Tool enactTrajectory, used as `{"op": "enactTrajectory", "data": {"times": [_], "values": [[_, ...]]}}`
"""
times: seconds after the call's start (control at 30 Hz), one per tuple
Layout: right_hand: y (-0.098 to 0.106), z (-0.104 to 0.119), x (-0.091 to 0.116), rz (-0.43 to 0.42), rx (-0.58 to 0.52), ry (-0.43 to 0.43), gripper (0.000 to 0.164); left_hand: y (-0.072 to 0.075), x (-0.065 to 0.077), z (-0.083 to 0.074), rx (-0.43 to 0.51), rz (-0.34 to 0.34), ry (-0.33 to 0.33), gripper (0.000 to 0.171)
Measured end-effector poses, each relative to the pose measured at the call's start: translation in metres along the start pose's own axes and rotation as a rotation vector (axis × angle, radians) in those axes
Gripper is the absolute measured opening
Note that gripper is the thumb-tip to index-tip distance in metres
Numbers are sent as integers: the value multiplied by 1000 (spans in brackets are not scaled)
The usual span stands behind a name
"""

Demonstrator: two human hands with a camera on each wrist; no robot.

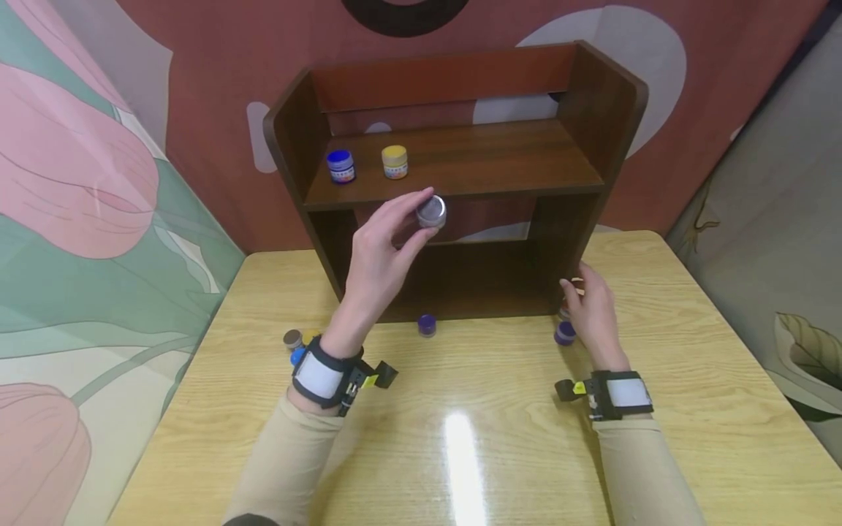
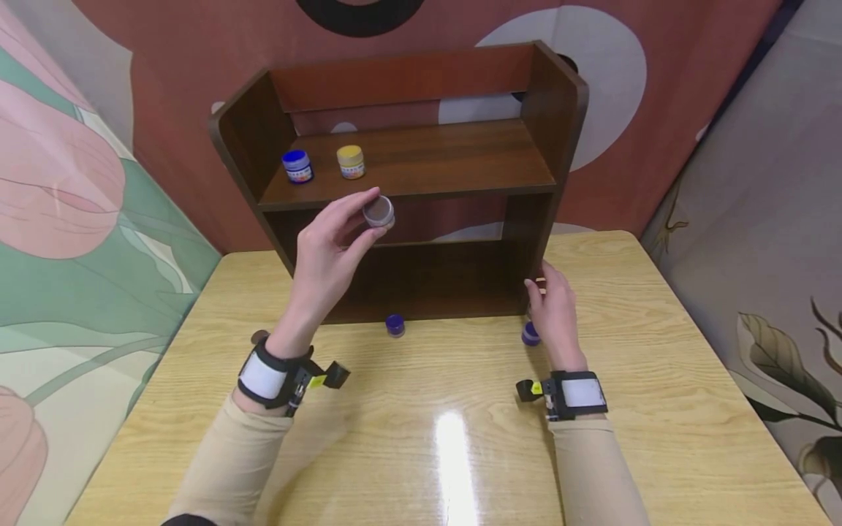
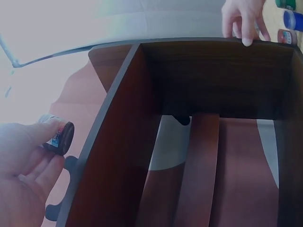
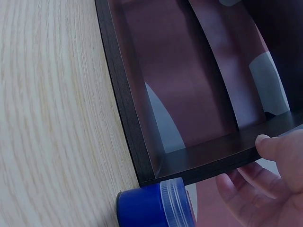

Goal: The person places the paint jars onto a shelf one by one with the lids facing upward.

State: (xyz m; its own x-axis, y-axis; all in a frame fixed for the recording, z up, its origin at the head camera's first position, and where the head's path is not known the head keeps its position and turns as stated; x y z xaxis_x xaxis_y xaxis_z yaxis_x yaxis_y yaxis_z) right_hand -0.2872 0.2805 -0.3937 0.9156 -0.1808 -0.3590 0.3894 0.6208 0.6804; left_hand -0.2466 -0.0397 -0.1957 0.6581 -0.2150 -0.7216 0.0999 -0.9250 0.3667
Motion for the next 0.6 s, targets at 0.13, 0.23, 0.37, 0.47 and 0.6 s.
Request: {"op": "enactTrajectory", "data": {"times": [0.13,0.23,0.37,0.47,0.6], "values": [[0,-1,0,1,2,-6,36,-4,-7,-2,25,-6,-6,47],[0,0,0,-3,2,-6,35,-7,-11,-2,31,-5,-10,48],[0,0,0,-8,-4,-2,35,-11,-15,-2,22,2,-12,48],[-1,-1,0,-5,-4,-4,36,-12,-17,0,15,1,-15,48],[0,-2,-1,-2,-8,-12,36,-14,-19,1,20,-5,-26,47]]}}
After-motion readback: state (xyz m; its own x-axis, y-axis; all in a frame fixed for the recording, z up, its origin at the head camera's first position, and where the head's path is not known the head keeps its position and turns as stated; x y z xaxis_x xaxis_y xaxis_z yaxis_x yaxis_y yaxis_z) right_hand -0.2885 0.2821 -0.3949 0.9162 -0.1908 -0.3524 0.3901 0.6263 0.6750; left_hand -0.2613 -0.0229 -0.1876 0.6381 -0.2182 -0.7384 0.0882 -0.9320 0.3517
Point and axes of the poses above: each hand's wrist, its own x-axis away from the middle knuckle, its own y-axis out of the back of the hand, z = x × y, the point moved 10 cm from there along -x, towards the middle knuckle, and after that the axes turned 9 degrees about x, right-handed, at the moved point
